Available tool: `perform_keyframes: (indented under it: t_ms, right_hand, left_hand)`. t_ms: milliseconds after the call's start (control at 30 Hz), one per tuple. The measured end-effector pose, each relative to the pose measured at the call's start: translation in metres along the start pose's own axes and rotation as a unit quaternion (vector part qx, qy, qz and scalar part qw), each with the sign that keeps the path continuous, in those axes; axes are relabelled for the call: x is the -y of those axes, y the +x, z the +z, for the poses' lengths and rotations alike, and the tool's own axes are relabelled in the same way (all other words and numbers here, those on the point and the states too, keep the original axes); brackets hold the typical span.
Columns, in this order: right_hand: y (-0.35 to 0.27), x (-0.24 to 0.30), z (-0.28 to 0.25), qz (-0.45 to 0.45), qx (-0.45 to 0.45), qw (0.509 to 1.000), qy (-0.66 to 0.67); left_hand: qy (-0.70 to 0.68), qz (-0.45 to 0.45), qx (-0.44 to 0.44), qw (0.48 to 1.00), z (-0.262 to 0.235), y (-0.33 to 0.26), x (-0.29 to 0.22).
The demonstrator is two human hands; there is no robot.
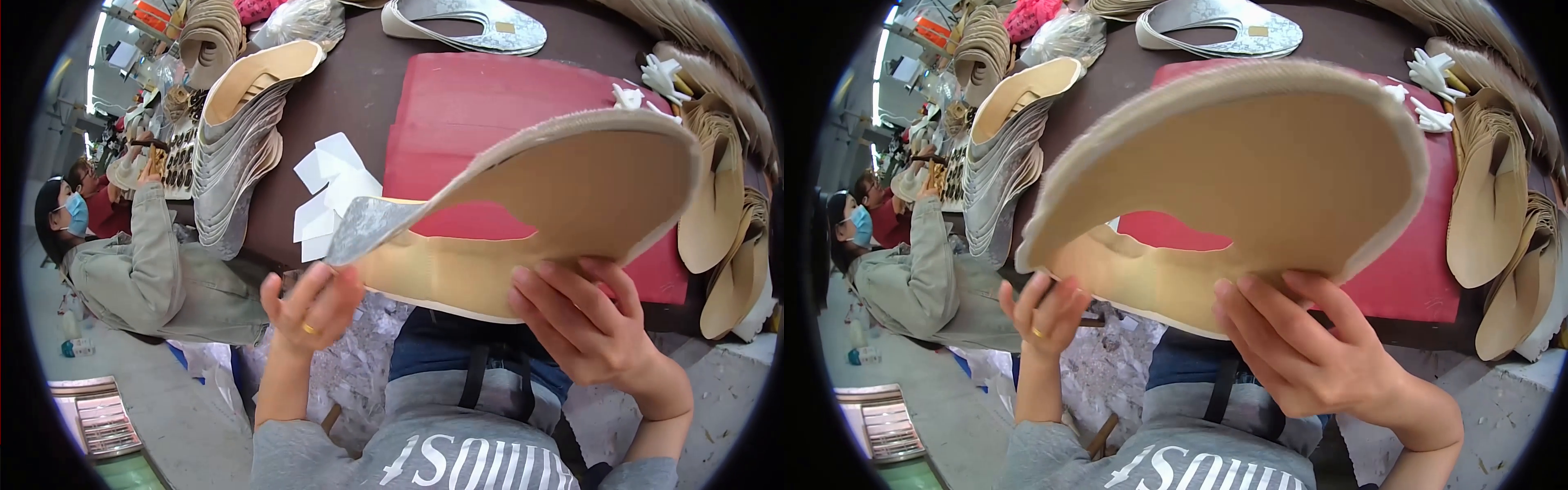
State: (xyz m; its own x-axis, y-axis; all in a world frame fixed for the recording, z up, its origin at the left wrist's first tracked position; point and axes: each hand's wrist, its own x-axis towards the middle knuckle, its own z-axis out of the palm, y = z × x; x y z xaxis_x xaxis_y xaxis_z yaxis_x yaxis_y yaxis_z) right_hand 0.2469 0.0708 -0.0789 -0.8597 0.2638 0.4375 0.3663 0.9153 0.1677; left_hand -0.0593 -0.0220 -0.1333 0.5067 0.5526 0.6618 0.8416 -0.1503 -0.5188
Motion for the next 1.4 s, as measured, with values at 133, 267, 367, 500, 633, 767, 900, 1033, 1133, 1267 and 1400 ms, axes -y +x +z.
perform_keyframes:
  t_ms: [133,267,367,500,633,767,900,1033,1133,1267,1400]
  right_hand:
    - [-0.004,-0.003,-0.006,0.031,-0.017,0.999,-0.021]
    - [-0.008,-0.01,-0.012,0.058,-0.009,0.998,-0.037]
    - [-0.009,-0.016,-0.014,0.074,0.0,0.996,-0.053]
    - [-0.014,-0.021,-0.009,0.064,-0.006,0.996,-0.061]
    - [-0.013,-0.023,-0.008,0.074,-0.015,0.996,-0.053]
    - [-0.004,-0.029,-0.012,0.081,-0.022,0.996,-0.018]
    - [0.015,-0.042,-0.026,0.063,-0.03,0.997,0.035]
    - [0.04,-0.043,-0.027,0.264,-0.318,0.894,0.171]
    - [0.04,-0.045,-0.016,0.23,-0.126,0.919,0.295]
    - [0.032,-0.058,0.003,0.207,-0.096,0.908,0.351]
    - [0.031,-0.064,0.001,0.172,-0.05,0.894,0.41]
  left_hand:
    - [-0.037,0.013,0.003,0.999,-0.005,-0.007,-0.014]
    - [-0.086,0.011,0.005,0.996,-0.001,-0.008,-0.028]
    - [-0.11,0.023,-0.001,0.994,0.004,-0.009,-0.035]
    - [-0.138,0.05,-0.04,0.988,0.013,-0.007,-0.035]
    - [-0.14,0.056,-0.063,0.987,0.022,-0.004,-0.036]
    - [-0.119,0.036,-0.044,0.991,0.023,0.013,-0.041]
    - [-0.074,-0.02,0.026,0.997,0.014,0.055,-0.054]
    - [-0.698,-0.4,-0.05,0.592,0.017,0.094,-0.058]
    - [-0.807,-0.478,-0.135,0.321,0.021,0.126,-0.078]
    - [-0.831,-0.525,-0.185,0.009,0.022,0.13,-0.089]
    - [-0.841,-0.512,-0.173,-0.023,0.02,0.113,-0.092]
